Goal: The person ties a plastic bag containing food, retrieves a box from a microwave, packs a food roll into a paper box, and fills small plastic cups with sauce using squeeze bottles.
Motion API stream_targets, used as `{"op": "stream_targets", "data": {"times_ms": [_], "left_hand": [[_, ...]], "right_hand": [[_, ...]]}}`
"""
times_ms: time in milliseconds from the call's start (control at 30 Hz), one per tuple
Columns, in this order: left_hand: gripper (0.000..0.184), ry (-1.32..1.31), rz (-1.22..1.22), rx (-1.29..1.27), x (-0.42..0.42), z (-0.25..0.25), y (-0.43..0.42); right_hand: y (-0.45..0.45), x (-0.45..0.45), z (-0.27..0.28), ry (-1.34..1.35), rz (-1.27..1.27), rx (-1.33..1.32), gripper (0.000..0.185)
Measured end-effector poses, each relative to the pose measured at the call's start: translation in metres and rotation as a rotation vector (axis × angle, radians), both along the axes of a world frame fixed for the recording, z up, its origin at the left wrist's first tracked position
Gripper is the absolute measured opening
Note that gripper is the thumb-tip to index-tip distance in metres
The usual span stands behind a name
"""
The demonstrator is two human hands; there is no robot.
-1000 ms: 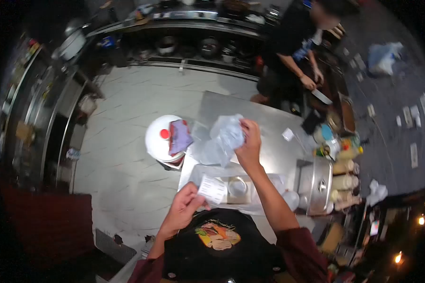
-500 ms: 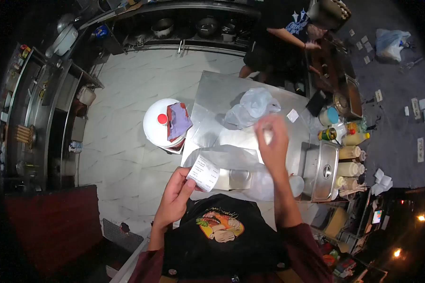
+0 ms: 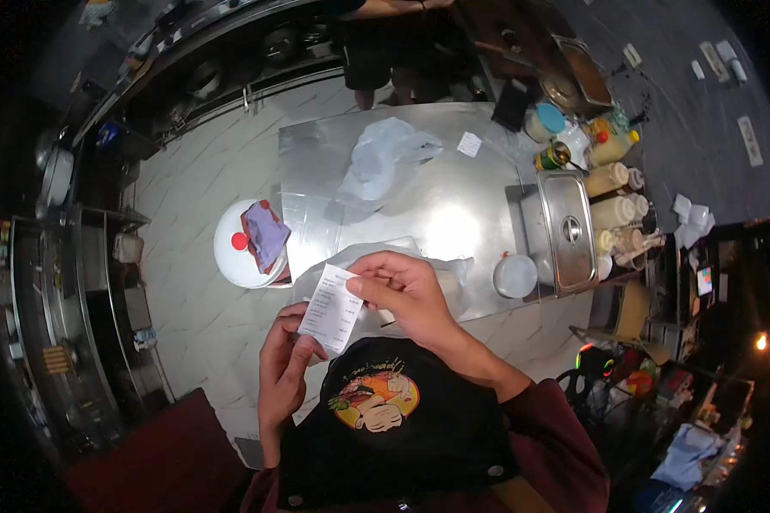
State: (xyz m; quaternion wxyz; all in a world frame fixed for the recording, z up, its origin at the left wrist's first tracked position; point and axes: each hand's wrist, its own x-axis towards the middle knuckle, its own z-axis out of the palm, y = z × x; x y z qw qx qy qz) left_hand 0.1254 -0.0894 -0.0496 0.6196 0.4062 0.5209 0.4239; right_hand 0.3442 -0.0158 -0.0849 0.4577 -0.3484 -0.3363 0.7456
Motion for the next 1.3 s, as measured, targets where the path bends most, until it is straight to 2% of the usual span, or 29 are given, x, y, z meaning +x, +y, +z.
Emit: {"op": "stream_targets", "data": {"times_ms": [33,233,367,400,467,533,633,733,767,833,933,1033,1067,1167,1300], "left_hand": [[0.012,0.004,-0.005,-0.019,0.002,0.0,0.001],[0.008,0.101,-0.094,-0.041,0.02,-0.006,0.002],[0.025,0.232,-0.085,0.018,0.033,0.009,0.006],[0.037,0.276,-0.053,-0.009,0.029,0.01,0.006],[0.041,0.471,-0.036,0.039,0.028,0.015,0.007],[0.052,0.588,0.004,0.112,0.023,0.012,0.007],[0.053,0.858,-0.005,0.259,0.015,0.009,0.009],[0.061,1.181,-0.023,0.296,0.007,0.002,0.011],[0.063,1.307,-0.027,0.28,0.004,0.001,0.012],[0.063,1.281,-0.028,0.275,0.001,0.001,0.013],[0.06,1.316,0.002,0.187,0.007,0.009,0.019],[0.054,1.313,0.08,0.117,0.013,0.015,0.016],[0.048,1.454,0.033,0.362,0.004,0.008,0.014],[0.04,1.324,0.124,-0.106,-0.009,0.006,0.004],[0.04,1.227,0.193,-0.043,-0.006,0.007,0.0]], "right_hand": [[-0.001,0.007,0.001,-0.069,-0.016,0.051,0.017],[-0.013,0.03,-0.008,-0.024,-0.09,0.038,0.015],[-0.027,0.073,-0.018,-0.192,-0.399,0.083,0.012],[-0.03,0.094,-0.026,-0.293,-0.522,0.07,0.012],[-0.038,0.145,-0.056,-0.489,-0.769,0.035,0.011],[-0.057,0.202,-0.122,-0.597,-0.917,-0.042,0.011],[-0.094,0.258,-0.237,-0.782,-0.948,-0.166,0.013],[-0.107,0.271,-0.291,-0.975,-0.999,-0.324,0.019],[-0.105,0.273,-0.292,-1.122,-0.999,-0.251,0.019],[-0.105,0.271,-0.293,-1.404,-0.977,-0.089,0.02],[-0.101,0.272,-0.293,-1.432,-0.959,-0.178,0.02],[-0.097,0.272,-0.284,-1.587,-1.042,-0.202,0.024],[-0.096,0.272,-0.28,-1.533,-1.011,-0.312,0.028],[-0.097,0.27,-0.283,-1.526,-1.007,-0.255,0.024],[-0.1,0.271,-0.293,-1.587,-0.926,-0.164,0.021]]}}
